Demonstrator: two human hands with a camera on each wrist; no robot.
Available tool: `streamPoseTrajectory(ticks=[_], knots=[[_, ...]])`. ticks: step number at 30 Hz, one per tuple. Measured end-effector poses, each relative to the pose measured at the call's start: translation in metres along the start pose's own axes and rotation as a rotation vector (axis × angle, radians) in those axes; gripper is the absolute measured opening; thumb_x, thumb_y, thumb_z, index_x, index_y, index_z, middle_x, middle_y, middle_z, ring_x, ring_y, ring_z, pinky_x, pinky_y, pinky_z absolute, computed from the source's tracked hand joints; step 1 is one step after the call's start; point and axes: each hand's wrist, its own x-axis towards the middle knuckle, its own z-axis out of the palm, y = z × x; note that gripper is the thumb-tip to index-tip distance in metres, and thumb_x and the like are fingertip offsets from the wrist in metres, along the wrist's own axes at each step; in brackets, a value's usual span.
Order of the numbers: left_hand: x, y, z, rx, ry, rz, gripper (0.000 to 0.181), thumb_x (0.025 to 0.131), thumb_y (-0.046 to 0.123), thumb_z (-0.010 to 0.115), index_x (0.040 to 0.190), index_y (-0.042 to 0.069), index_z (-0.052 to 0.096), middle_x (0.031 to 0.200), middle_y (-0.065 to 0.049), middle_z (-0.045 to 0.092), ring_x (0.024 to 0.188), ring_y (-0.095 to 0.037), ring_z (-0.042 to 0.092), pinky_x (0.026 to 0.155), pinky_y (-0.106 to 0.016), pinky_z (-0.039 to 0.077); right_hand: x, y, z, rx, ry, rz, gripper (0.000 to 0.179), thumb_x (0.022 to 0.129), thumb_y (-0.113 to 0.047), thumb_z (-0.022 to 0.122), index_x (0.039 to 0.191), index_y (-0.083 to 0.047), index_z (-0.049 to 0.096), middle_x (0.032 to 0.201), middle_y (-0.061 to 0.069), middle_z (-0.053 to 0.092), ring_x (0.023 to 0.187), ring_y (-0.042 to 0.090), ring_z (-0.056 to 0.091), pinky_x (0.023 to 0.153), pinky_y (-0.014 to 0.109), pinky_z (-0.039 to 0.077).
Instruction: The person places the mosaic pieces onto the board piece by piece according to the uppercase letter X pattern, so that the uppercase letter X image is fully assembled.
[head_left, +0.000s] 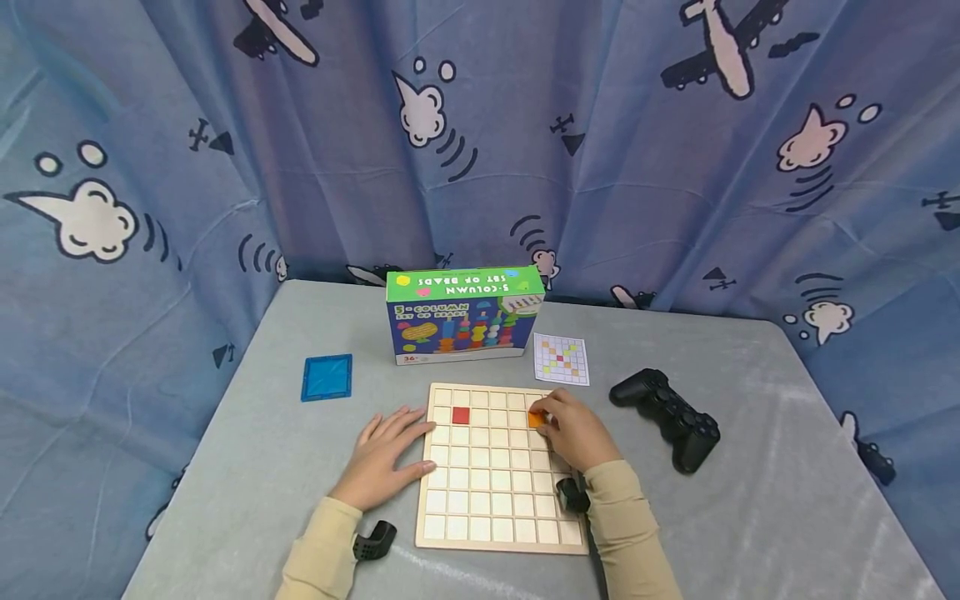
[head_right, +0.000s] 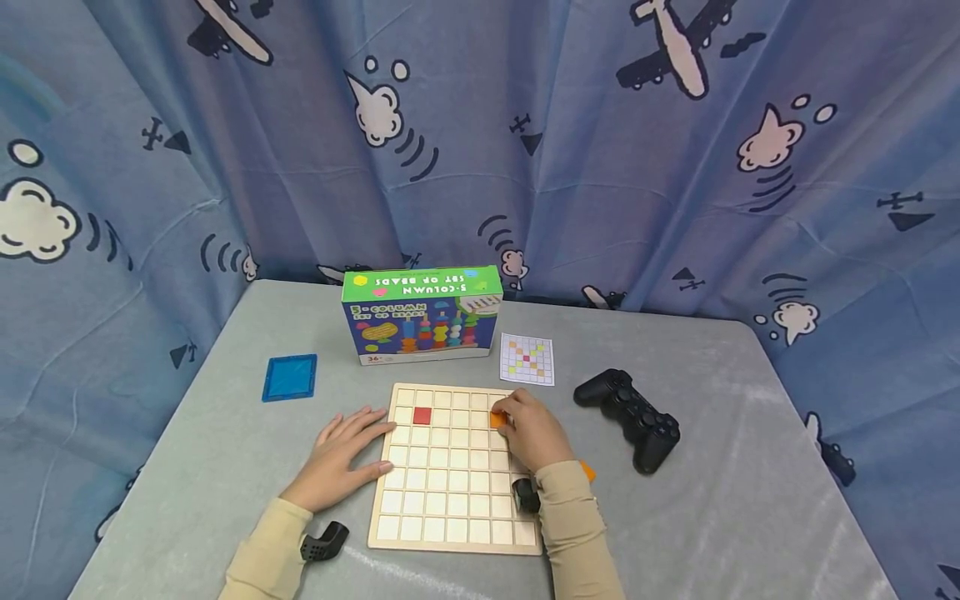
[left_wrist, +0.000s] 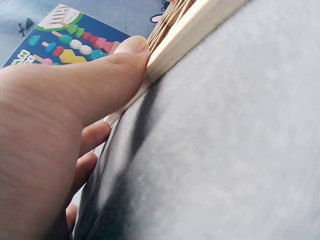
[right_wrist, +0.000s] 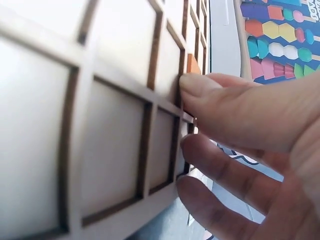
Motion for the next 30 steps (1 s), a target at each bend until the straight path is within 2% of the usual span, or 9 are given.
streamPoseTrajectory(ticks=[4,8,11,14,18,20,24,30], knots=[[-0.001,0.0,0.0,-0.003,-0.009,-0.009,0.06,0.088,0.049,0.064,0.141,0.026,0.049,0.153,0.0,0.037,0.145,-0.024,0.023,0.119,-0.051,0.003,-0.006,-0.001,-0.005,0.012,-0.039,0.017,0.033,0.086,-0.014,0.072,0.118,-0.01,0.065,0.109,0.006,0.061,0.091,0.021,0.06,0.079,0.039,0.053],[-0.004,-0.001,0.001,-0.001,-0.005,-0.018,0.059,0.087,0.048,0.065,0.14,0.025,0.05,0.152,-0.001,0.038,0.145,-0.025,0.023,0.119,-0.052,0.004,-0.023,-0.001,-0.021,0.025,-0.074,0.086,0.042,0.091,-0.021,0.066,0.129,-0.007,0.058,0.123,0.014,0.058,0.111,0.032,0.057,0.092,0.048,0.05],[-0.005,-0.002,0.001,0.007,0.001,-0.019,0.059,0.087,0.048,0.065,0.139,0.025,0.051,0.152,0.0,0.038,0.145,-0.025,0.024,0.119,-0.052,0.004,-0.043,0.003,-0.035,0.007,-0.091,0.166,0.043,0.092,-0.023,0.064,0.131,-0.006,0.057,0.127,0.016,0.056,0.114,0.034,0.056,0.092,0.051,0.049],[-0.006,-0.002,0.001,0.014,0.002,-0.015,0.059,0.087,0.048,0.065,0.139,0.026,0.051,0.152,0.0,0.038,0.145,-0.025,0.025,0.119,-0.052,0.005,-0.066,0.009,-0.044,0.002,-0.127,0.266,0.043,0.092,-0.024,0.064,0.13,-0.006,0.057,0.125,0.016,0.056,0.108,0.031,0.057,0.088,0.05,0.051],[-0.004,0.0,0.0,0.01,0.004,-0.004,0.059,0.087,0.047,0.065,0.139,0.025,0.051,0.152,-0.001,0.038,0.145,-0.026,0.025,0.118,-0.053,0.005,-0.097,0.02,-0.048,-0.004,-0.179,0.402,0.046,0.092,-0.029,0.064,0.129,-0.002,0.057,0.124,0.019,0.056,0.109,0.036,0.056,0.089,0.053,0.049],[-0.003,0.0,-0.001,0.007,0.002,-0.003,0.059,0.087,0.047,0.065,0.14,0.024,0.051,0.152,-0.002,0.038,0.145,-0.026,0.024,0.118,-0.054,0.005,-0.108,0.025,-0.047,-0.014,-0.192,0.459,0.049,0.091,-0.032,0.064,0.128,0.0,0.057,0.124,0.021,0.056,0.115,0.04,0.053,0.094,0.058,0.045],[-0.002,0.0,-0.002,0.014,-0.005,-0.014,0.059,0.087,0.048,0.064,0.14,0.025,0.05,0.153,-0.001,0.037,0.145,-0.025,0.024,0.119,-0.052,0.004,-0.12,0.031,-0.042,-0.015,-0.197,0.546,0.054,0.09,-0.036,0.066,0.126,0.003,0.056,0.124,0.022,0.056,0.115,0.041,0.052,0.097,0.06,0.042],[0.0,0.001,-0.001,0.013,-0.011,-0.013,0.06,0.087,0.049,0.064,0.141,0.026,0.049,0.153,0.0,0.036,0.145,-0.025,0.023,0.119,-0.053,0.003,-0.127,0.034,-0.034,-0.039,-0.154,0.595,0.044,0.086,-0.024,0.072,0.121,-0.001,0.061,0.124,0.019,0.055,0.114,0.037,0.051,0.096,0.059,0.043]])
